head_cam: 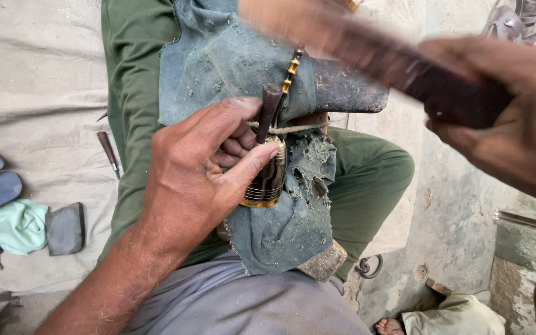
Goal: The person sits on the ground with a brass bell clamped by rope to a stone anvil on their lap. They hold a punch against the bell's surface and strike it with a wooden mallet, rotating the bell and repositioning the punch to emboss decorative patterns, occasionally untying and re-securing the rope to turn the bell over.
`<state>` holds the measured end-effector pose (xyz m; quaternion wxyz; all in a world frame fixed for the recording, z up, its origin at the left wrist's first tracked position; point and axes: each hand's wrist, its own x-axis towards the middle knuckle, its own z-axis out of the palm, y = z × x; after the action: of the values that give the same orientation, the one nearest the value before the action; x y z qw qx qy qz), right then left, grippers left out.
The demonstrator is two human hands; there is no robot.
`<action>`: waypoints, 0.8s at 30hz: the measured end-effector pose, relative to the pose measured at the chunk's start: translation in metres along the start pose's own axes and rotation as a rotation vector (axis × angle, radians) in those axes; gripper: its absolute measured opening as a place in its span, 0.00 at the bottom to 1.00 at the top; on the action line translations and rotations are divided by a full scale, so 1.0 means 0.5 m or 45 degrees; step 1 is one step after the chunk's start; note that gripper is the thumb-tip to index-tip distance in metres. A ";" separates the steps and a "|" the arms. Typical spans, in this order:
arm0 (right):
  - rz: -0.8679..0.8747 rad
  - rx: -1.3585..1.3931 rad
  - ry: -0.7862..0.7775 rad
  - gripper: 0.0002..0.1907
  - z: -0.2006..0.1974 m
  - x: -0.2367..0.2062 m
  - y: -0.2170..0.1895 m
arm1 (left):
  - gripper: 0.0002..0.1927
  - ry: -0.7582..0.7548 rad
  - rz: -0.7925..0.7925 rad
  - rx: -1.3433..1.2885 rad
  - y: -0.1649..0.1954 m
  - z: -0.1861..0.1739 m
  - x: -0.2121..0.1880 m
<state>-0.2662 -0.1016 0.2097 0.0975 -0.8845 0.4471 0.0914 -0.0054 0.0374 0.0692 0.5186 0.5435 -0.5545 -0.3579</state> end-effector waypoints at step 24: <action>-0.370 0.192 0.211 0.19 -0.024 0.008 -0.077 | 0.17 0.379 -0.185 -0.292 -0.022 0.056 -0.040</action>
<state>-0.2316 -0.0854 0.2240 0.1385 -0.9344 0.3268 -0.0307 -0.0324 0.0505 0.0491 0.6260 0.5665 -0.3867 -0.3710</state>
